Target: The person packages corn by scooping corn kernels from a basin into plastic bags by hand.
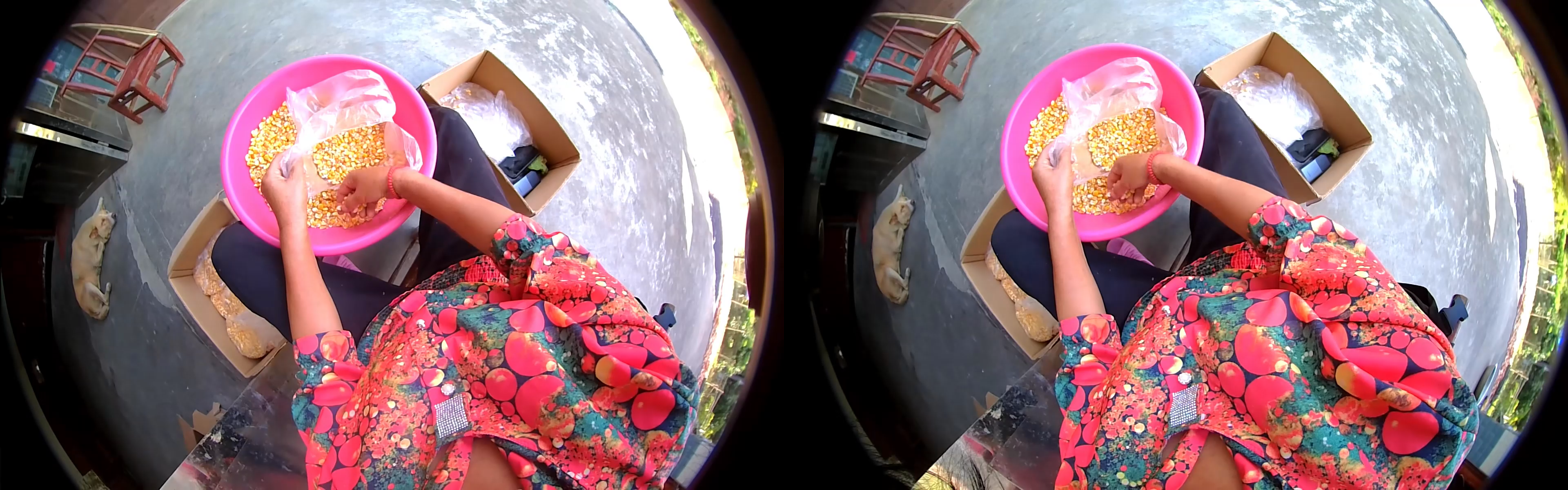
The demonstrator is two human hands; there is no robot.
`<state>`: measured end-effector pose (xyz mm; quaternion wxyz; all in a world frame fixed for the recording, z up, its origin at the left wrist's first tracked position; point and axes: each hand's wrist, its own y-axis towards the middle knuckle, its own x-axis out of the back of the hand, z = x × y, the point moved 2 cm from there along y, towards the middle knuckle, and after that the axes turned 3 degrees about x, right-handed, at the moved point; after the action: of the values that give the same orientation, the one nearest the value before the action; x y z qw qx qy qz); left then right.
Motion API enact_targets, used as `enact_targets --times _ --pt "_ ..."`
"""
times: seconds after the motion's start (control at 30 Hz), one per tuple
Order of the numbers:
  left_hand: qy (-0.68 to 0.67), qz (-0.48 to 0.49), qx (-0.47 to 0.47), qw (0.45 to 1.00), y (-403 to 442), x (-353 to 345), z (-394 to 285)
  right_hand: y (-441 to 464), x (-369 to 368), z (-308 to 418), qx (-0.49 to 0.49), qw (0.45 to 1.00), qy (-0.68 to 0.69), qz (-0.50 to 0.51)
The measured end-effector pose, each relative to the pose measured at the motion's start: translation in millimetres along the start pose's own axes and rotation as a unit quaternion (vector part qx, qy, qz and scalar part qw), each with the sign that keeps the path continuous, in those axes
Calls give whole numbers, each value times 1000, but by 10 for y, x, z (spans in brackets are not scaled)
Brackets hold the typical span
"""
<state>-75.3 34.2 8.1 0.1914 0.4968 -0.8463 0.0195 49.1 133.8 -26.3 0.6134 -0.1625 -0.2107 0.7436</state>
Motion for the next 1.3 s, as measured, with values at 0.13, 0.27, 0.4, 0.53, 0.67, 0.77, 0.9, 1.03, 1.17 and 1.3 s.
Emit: enact_targets --times 0.13,0.27,0.4,0.53,0.67,0.77,0.9,1.03,1.17,1.3 --pt "5 4 -1 1000 -9 4 -16 -34 283 152 60 986 120 -100" --pt "-12 -4 10 1000 -16 -3 -24 29 757 174 153 950 -109 -248" --pt "-15 6 18 1000 9 -18 16 -100 753 206 222 672 -590 -388" --pt "-7 11 16 1000 1 -27 8 -52 241 203 157 932 -280 -170" --pt "-15 -1 6 1000 -21 -15 -37 61 -215 112 99 850 -512 -81" --pt "-10 -3 15 1000 -7 1 7 112 -341 -104 137 818 -516 -216" --pt "-24 5 14 1000 4 -26 -20 236 -285 -104 61 827 -547 -115" --pt "-7 5 17 1000 -2 -16 -10 120 -194 16 46 855 -507 -101" --pt "4 9 25 1000 -7 -20 12 44 -60 40 33 971 -208 -114" --pt "11 35 31 999 17 -49 124 -230 165 400 96 961 -143 -214"
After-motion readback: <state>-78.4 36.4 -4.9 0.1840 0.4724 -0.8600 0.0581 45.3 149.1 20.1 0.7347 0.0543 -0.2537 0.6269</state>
